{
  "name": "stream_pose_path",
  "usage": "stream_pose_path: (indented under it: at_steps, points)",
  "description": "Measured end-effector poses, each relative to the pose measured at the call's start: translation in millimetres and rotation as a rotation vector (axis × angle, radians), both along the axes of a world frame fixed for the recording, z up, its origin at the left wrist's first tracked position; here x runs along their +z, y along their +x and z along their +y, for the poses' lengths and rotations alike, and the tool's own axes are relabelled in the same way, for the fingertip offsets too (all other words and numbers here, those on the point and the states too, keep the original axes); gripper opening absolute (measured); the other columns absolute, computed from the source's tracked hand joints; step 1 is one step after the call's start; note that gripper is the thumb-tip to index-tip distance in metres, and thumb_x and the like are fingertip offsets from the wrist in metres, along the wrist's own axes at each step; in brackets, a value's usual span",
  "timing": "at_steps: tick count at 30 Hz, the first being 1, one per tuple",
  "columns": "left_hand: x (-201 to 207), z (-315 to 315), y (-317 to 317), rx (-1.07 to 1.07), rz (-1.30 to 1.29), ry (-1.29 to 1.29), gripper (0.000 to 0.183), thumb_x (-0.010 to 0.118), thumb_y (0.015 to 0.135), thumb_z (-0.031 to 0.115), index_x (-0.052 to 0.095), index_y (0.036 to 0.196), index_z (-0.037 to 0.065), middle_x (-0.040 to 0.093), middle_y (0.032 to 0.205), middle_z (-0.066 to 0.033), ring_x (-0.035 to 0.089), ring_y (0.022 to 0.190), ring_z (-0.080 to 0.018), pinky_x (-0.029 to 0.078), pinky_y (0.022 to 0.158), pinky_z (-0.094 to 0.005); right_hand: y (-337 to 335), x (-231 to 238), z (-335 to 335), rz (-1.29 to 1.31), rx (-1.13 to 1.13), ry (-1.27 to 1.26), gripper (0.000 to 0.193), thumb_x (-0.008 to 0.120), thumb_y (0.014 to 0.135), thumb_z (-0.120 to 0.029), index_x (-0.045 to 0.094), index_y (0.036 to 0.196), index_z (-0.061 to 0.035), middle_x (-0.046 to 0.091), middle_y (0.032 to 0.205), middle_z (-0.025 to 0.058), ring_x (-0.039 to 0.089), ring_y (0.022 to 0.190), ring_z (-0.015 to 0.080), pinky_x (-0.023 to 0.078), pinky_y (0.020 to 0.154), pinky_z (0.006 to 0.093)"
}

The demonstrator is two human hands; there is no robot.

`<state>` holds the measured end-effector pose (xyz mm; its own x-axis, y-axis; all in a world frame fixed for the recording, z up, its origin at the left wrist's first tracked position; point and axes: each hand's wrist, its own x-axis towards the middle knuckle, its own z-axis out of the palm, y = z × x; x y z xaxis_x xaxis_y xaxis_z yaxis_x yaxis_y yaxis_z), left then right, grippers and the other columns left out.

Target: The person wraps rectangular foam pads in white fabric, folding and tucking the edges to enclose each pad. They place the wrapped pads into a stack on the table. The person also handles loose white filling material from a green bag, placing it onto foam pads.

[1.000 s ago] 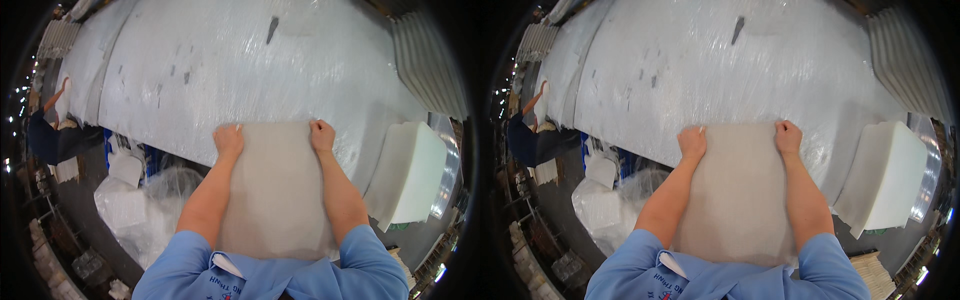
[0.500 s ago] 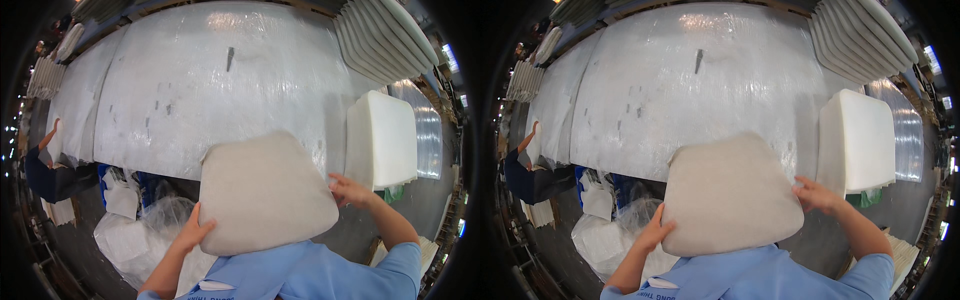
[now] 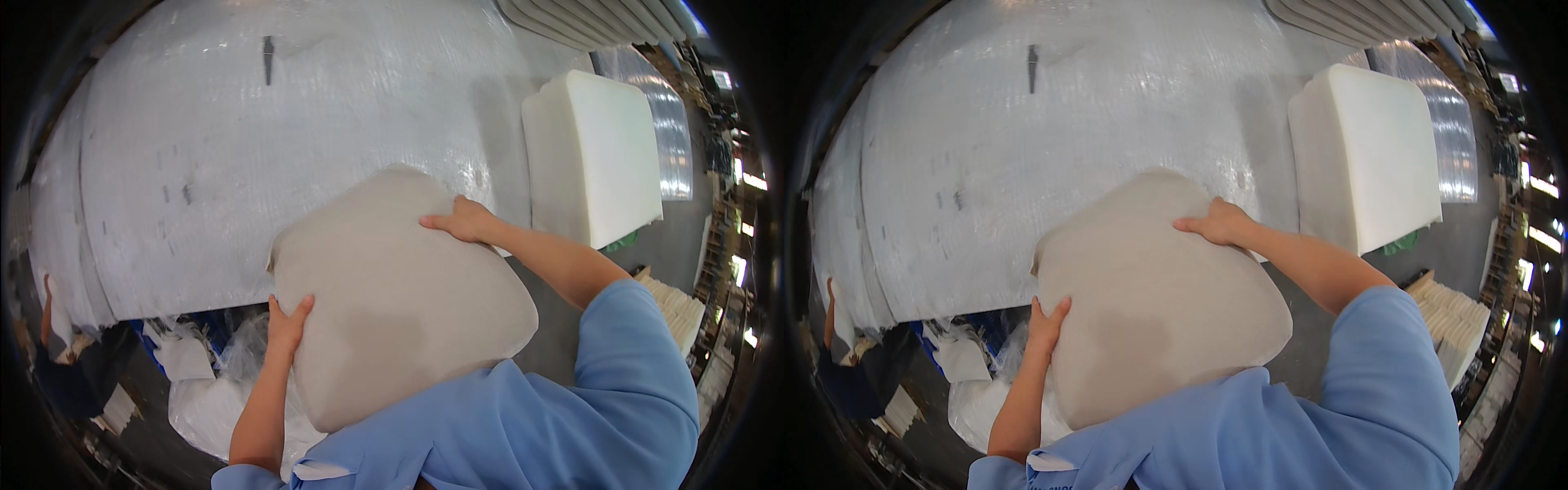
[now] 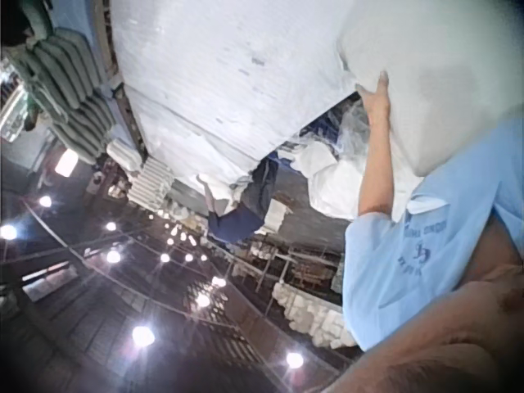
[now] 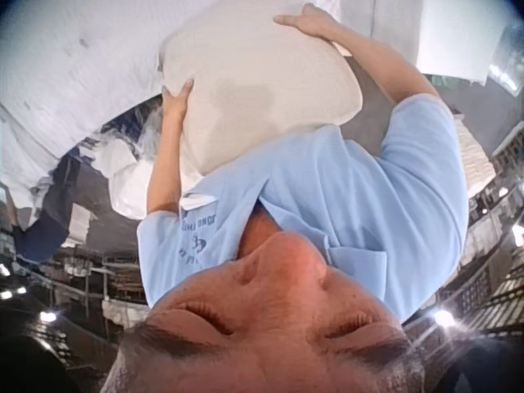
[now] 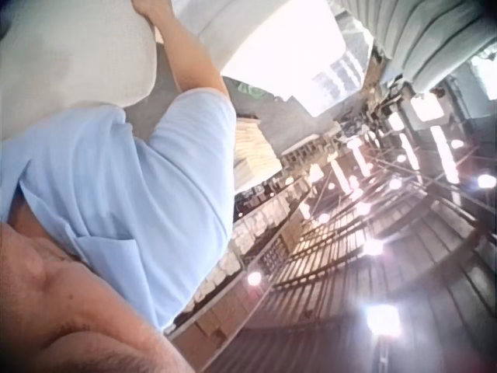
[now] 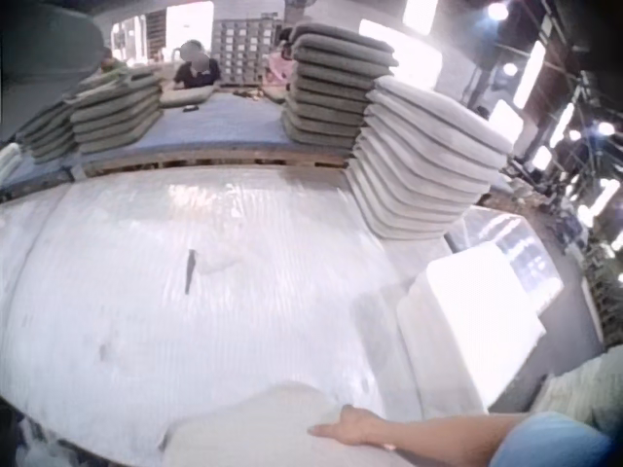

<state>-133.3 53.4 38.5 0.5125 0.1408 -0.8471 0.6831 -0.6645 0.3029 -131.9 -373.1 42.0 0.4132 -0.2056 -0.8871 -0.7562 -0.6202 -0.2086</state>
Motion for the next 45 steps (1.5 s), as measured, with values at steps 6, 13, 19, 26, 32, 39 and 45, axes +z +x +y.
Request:
stream_pose_path:
  at_steps: [6,13,19,26,32,39,45]
  points:
    - [-57.1,-5.2,49.5,-0.055,-0.061,0.053,0.136,0.081,0.075,0.066,0.007,0.160,-0.009,0.035,0.157,-0.0367,0.040,0.146,-0.0424,0.036,0.118,-0.0422,22.5,-27.5,-10.5,0.008,-0.085,0.115,0.088,0.066,0.088,-0.068,0.065,0.125,0.0118,0.067,0.124,0.0282,0.067,0.114,0.0406,0.050,0.102,0.0428]
    - [-44.0,27.7,40.9,-0.115,-0.219,-0.131,0.108,0.067,0.092,0.062,0.020,0.160,-0.006,0.036,0.158,-0.0320,0.042,0.144,-0.0405,0.036,0.118,-0.0400,0.0,-3.1,-25.3,-0.230,-0.378,0.242,0.079,0.060,0.095,-0.064,0.061,0.138,0.0018,0.061,0.139,0.0234,0.062,0.124,0.0327,0.048,0.104,0.0418]
    - [136.0,29.6,-71.3,0.681,-0.175,-0.957,0.070,0.045,0.108,0.051,0.040,0.155,-0.001,0.042,0.159,-0.0179,0.042,0.145,-0.0288,0.033,0.121,-0.0410,-118.3,103.4,-12.5,-0.621,-1.074,0.880,0.064,0.040,0.108,-0.056,0.061,0.137,-0.0028,0.061,0.138,0.0155,0.058,0.125,0.0234,0.045,0.106,0.0363]
    - [159.6,-4.7,-48.5,0.659,-0.721,-0.942,0.058,0.044,0.110,0.046,0.047,0.148,0.003,0.053,0.142,-0.0111,0.048,0.134,-0.0237,0.038,0.114,-0.0404,-89.2,118.7,-1.3,-1.026,-0.844,0.665,0.065,0.034,0.110,-0.055,0.069,0.124,-0.0013,0.061,0.140,0.0164,0.057,0.126,0.0245,0.041,0.108,0.0335]
    - [150.9,-12.1,-31.4,0.184,-1.250,-0.301,0.052,0.036,0.113,0.041,0.066,0.124,0.000,0.065,0.123,-0.0122,0.058,0.116,-0.0226,0.043,0.103,-0.0356,-53.2,144.7,12.3,-1.528,-0.207,0.171,0.029,0.058,0.101,-0.029,0.075,0.096,-0.0051,0.074,0.110,0.0130,0.067,0.103,0.0277,0.049,0.092,0.0363]
    - [125.2,-10.0,-13.4,0.756,-1.074,-0.822,0.070,0.027,0.111,0.049,0.073,0.100,-0.003,0.074,0.104,-0.0166,0.066,0.102,-0.0240,0.045,0.100,-0.0370,-49.3,167.4,37.5,-1.770,0.053,-0.121,0.019,0.062,0.095,-0.014,0.074,0.083,-0.0057,0.073,0.084,0.0118,0.067,0.077,0.0322,0.052,0.075,0.0420]
    - [116.5,-14.2,-1.1,0.822,-1.074,-0.870,0.075,0.025,0.110,0.051,0.074,0.094,-0.003,0.075,0.095,-0.0141,0.066,0.094,-0.0239,0.047,0.095,-0.0363,-38.9,145.7,29.2,-1.706,-0.183,0.081,0.032,0.052,0.103,-0.017,0.073,0.088,0.0008,0.073,0.085,0.0147,0.069,0.081,0.0271,0.053,0.077,0.0365]
